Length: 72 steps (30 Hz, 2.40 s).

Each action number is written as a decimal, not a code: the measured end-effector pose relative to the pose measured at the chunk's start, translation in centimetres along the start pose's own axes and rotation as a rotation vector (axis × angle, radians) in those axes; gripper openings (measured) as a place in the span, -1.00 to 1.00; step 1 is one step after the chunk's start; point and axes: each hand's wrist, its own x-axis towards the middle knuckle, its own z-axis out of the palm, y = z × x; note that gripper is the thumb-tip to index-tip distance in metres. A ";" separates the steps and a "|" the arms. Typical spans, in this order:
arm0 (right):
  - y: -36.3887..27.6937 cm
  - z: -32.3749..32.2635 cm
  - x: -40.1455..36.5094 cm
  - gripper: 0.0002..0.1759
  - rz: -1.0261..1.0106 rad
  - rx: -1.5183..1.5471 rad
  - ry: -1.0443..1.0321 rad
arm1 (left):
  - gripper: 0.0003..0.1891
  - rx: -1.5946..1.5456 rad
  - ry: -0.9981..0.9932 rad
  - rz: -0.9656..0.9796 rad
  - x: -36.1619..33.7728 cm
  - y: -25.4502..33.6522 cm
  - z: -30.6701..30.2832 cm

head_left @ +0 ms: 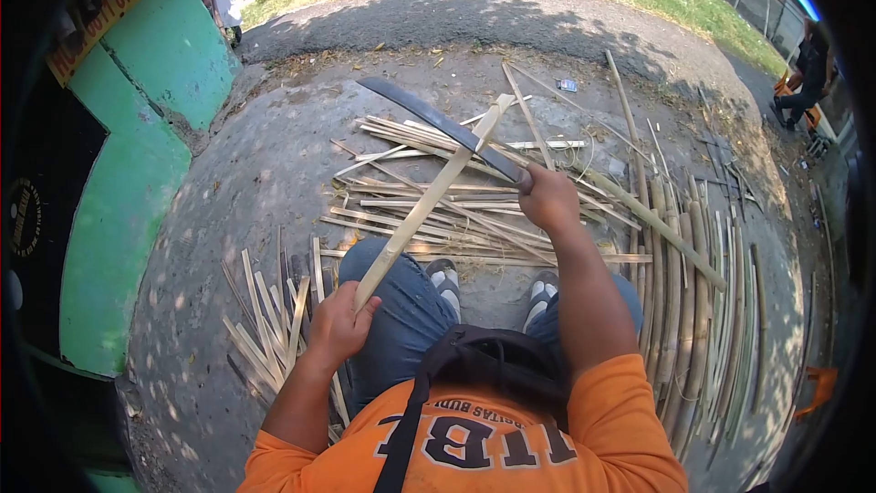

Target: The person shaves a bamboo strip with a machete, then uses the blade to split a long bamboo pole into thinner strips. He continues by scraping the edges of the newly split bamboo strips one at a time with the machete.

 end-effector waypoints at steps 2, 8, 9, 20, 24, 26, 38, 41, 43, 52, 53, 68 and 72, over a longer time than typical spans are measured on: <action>0.3 0.3 -0.1 -0.87 -0.003 0.012 0.015 | -0.68 0.016 0.014 0.016 -0.6 0.0 0.0; -2.4 -0.7 -1.4 -0.85 -0.062 0.212 0.055 | -0.69 0.089 0.168 0.064 -1.0 -1.1 0.4; -2.7 -0.7 -1.5 -0.85 -0.071 0.244 0.063 | -0.69 0.094 0.188 0.072 -1.1 -1.1 0.3; -4.6 0.5 -3.7 -0.80 -0.254 0.305 -0.285 | -0.65 -0.014 0.153 0.056 0.2 0.1 1.0; -5.7 1.0 -4.7 -0.82 -0.498 0.161 -0.205 | -0.66 -0.014 0.125 0.068 0.5 0.5 1.3; -5.7 0.8 -4.4 -0.86 -0.514 0.085 -0.186 | -0.66 -0.006 0.089 0.049 0.5 0.6 1.3; -1.4 2.4 -1.5 -0.84 -0.053 0.065 -0.118 | -0.65 0.007 -0.070 -0.045 -1.0 -1.3 0.8; -4.9 1.2 -3.4 -0.83 -0.265 0.083 -0.224 | -0.65 0.007 -0.078 -0.030 -0.6 -0.1 0.9; -6.1 1.5 -4.5 -0.80 -0.421 0.008 -0.259 | -0.65 0.028 -0.061 0.015 -0.4 -0.3 1.1; 0.8 0.9 0.5 -0.83 0.123 0.051 -0.114 | -0.68 0.017 -0.044 -0.051 -2.5 -1.2 -2.0; 0.9 0.8 0.0 -0.81 0.112 0.044 -0.120 | -0.68 0.028 -0.040 -0.065 -2.7 -1.5 -1.9; -3.8 1.8 -3.5 -0.91 -0.512 0.035 -0.178 | -0.67 -0.015 -0.075 -0.092 -1.3 -0.7 -0.7; 1.1 0.1 0.6 -0.89 0.146 0.110 -0.085 | -0.67 0.061 -0.066 -0.084 -3.0 -1.3 -2.3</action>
